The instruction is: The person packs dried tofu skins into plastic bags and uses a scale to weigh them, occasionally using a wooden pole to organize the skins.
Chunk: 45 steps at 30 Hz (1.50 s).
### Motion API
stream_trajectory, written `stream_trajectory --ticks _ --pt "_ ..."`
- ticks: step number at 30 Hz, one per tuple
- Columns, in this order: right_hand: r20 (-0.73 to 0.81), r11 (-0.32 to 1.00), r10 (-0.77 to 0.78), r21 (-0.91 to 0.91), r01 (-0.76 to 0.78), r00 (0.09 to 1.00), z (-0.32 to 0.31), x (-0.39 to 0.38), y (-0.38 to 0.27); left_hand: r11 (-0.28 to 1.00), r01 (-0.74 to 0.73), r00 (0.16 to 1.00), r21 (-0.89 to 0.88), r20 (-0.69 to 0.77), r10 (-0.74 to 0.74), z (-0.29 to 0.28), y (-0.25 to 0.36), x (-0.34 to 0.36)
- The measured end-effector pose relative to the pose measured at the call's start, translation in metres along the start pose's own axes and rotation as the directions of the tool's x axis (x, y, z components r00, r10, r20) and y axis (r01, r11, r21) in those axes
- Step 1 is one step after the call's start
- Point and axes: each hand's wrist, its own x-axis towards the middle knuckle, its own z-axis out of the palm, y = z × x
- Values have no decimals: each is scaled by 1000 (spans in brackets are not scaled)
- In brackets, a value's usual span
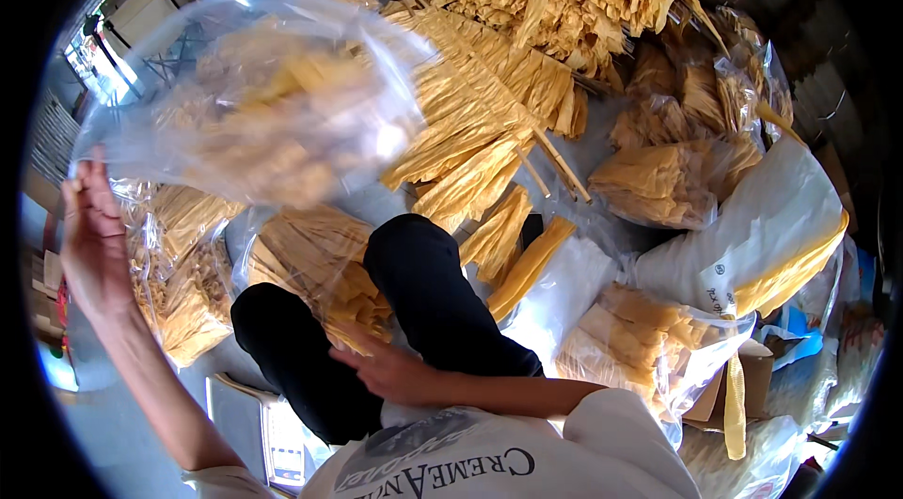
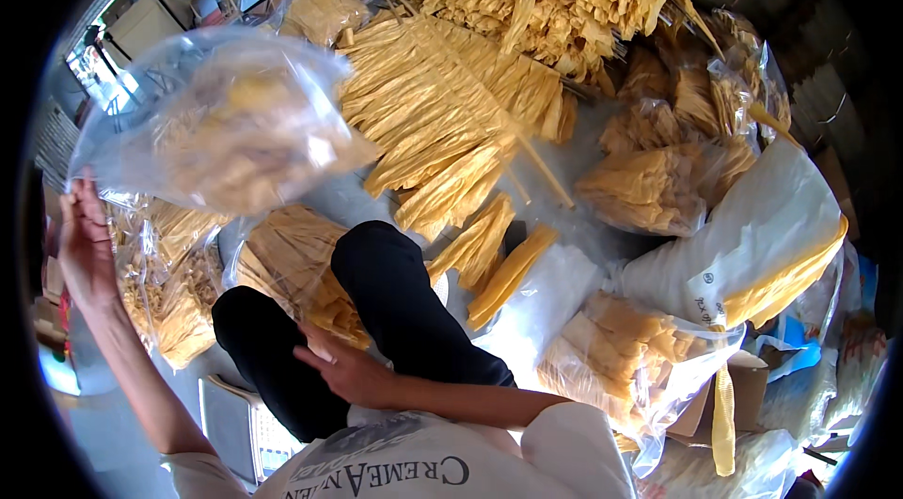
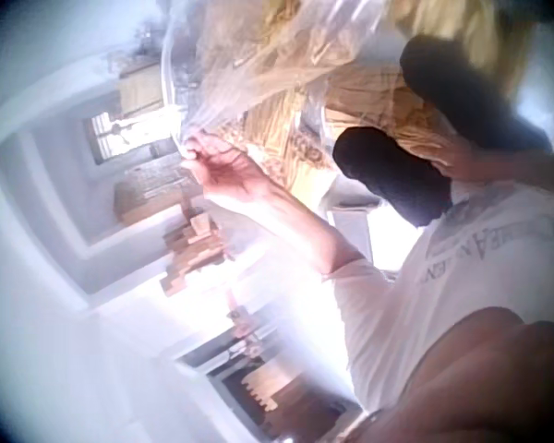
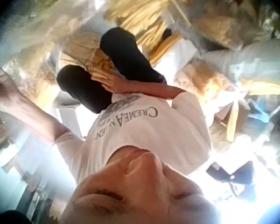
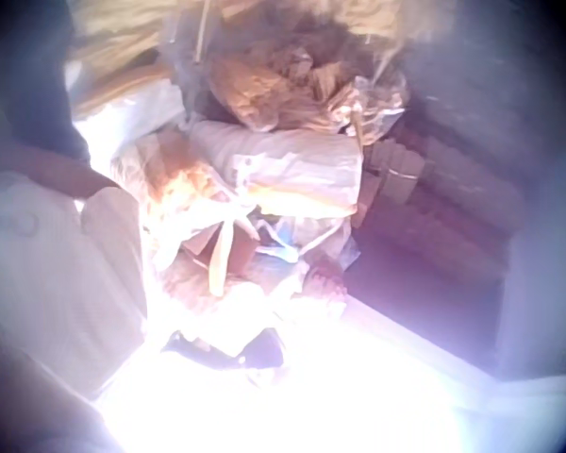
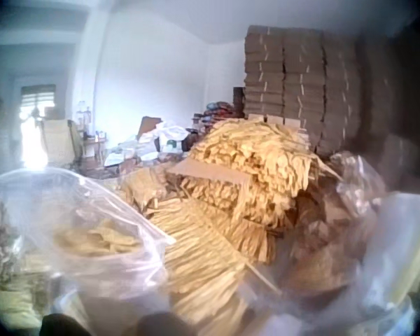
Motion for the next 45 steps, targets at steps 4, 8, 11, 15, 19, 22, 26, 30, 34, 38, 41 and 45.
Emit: stream_trajectory --ticks 4,8,11,15,19,22,26,30,34,38,41,45 --pt "-450 981 1 -174 -89 893 -37 -24 3 988 155 988 -19 2 -155 66 -65 -36" --pt "-455 999 40 22 -34 890 -44 -25 3 960 277 961 -41 -8 -278 104 -68 -60" --pt "-434 974 -42 -218 -59 900 -44 -22 -11 976 215 972 38 87 -217 99 -69 -61" --pt "-364 998 -65 -34 57 929 -34 -23 -11 960 178 966 218 146 -212 115 -67 -68" --pt "-293 977 -181 -158 139 939 -37 -19 -18 929 179 969 325 103 -223 107 -67 -73" --pt "-266 969 -212 -184 166 940 -39 -19 -20 930 210 965 303 88 -247 97 -67 -75" --pt "-262 967 -218 -185 173 940 -38 -19 -19 924 246 963 293 38 -268 85 -67 -79" --pt "-231 963 -223 -202 178 947 -38 -15 -19 923 264 963 278 -20 -269 78 -66 -84" --pt "-231 945 -263 -257 202 937 -41 -10 -21 929 269 963 255 -41 -268 70 -66 -85" --pt "-324 876 -324 -457 153 889 -68 -11 3 931 298 952 212 -133 -275 55 -70 -90" --pt "-613 861 -168 -472 -188 772 -111 -20 26 934 286 951 213 -185 -249 21 -63 -103" --pt "-786 767 139 -300 -567 603 -157 -92 173 959 230 896 163 -420 -143 5 -65 -128"
